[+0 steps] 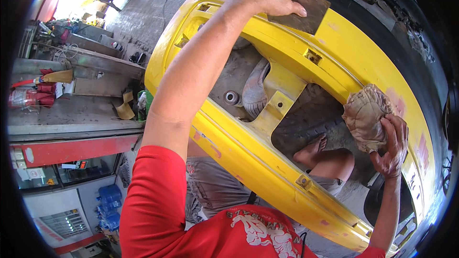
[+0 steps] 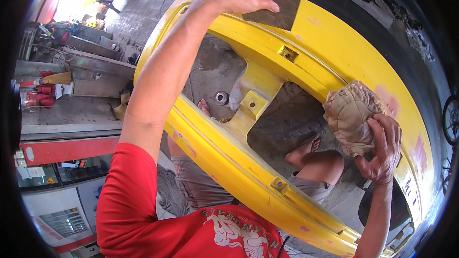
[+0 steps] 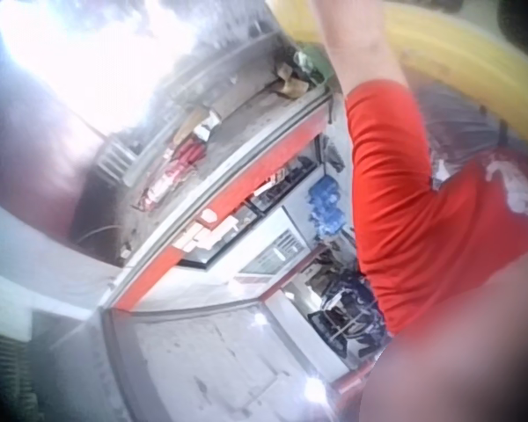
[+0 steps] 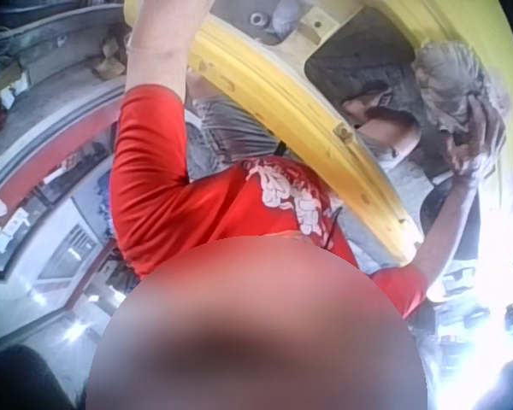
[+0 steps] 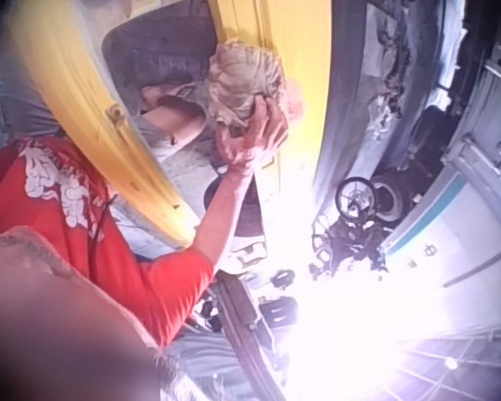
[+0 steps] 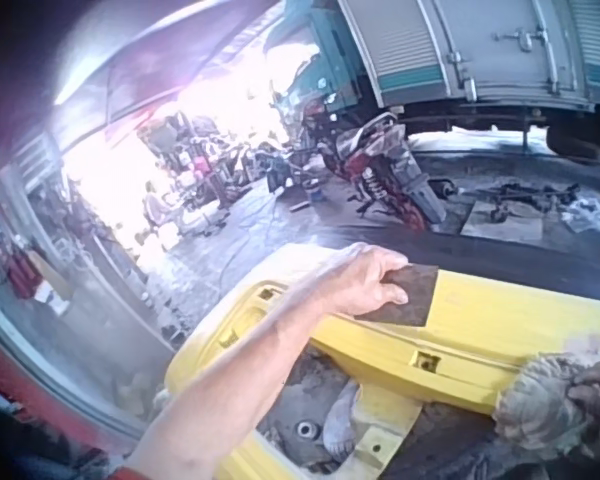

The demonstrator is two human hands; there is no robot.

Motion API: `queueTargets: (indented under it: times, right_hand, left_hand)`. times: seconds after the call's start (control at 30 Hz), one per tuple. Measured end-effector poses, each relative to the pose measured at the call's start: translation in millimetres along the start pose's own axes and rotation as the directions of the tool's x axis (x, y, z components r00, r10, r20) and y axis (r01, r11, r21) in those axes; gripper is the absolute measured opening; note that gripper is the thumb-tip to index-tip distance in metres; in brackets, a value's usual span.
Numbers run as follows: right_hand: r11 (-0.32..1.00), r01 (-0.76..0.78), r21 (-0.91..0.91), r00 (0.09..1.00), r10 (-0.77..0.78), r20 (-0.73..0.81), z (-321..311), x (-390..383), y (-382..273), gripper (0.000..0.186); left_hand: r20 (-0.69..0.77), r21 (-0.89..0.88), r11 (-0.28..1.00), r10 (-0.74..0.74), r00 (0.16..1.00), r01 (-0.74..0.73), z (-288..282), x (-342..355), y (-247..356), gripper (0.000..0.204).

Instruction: The person sits on the floor and sands a yellow car bumper with a sanding block, then wipes the surface with a cloth. The person repeatedly sands and wipes different sections of the bumper throughout the clip.

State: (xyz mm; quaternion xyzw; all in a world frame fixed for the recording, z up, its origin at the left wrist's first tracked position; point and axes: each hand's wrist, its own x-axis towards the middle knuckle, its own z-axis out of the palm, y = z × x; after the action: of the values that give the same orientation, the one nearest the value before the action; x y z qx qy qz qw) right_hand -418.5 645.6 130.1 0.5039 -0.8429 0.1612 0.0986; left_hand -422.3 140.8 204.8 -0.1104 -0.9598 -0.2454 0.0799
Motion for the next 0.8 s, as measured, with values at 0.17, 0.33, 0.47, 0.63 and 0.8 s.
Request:
queueTargets:
  times: [0.17, 0.33, 0.47, 0.63, 0.8]
  right_hand:
    - [1.0, 0.005, 0.022, 1.0, -0.005, -0.01, -1, 1, 0, 0.077]
    - [0.999, -0.007, 0.031, 1.0, 0.007, -0.023, -1, 1, -2, 0.076]
    - [0.999, -0.002, 0.041, 1.0, 0.003, -0.026, -2, 2, -3, 0.075]
    - [0.999, -0.008, 0.041, 1.0, 0.009, -0.02, -2, 2, -3, 0.075]
    - [0.999, -0.007, 0.054, 1.0, 0.008, -0.011, -3, 0, -1, 0.075]
  left_hand:
    - [-0.112, 0.366, 0.93, 0.009, 0.994, 0.033, 18, 1, 11, 0.047]
    - [0.033, 0.309, 0.949, -0.069, 0.997, 0.056, 9, 4, 17, 0.047]
    - [0.043, 0.284, 0.958, -0.039, 0.998, 0.025, 4, 6, 22, 0.039]
    - [0.17, 0.229, 0.971, 0.023, 0.985, -0.062, 11, 11, 32, 0.041]
    - [0.21, 0.227, 0.964, 0.09, 0.974, -0.138, 17, 20, 29, 0.043]
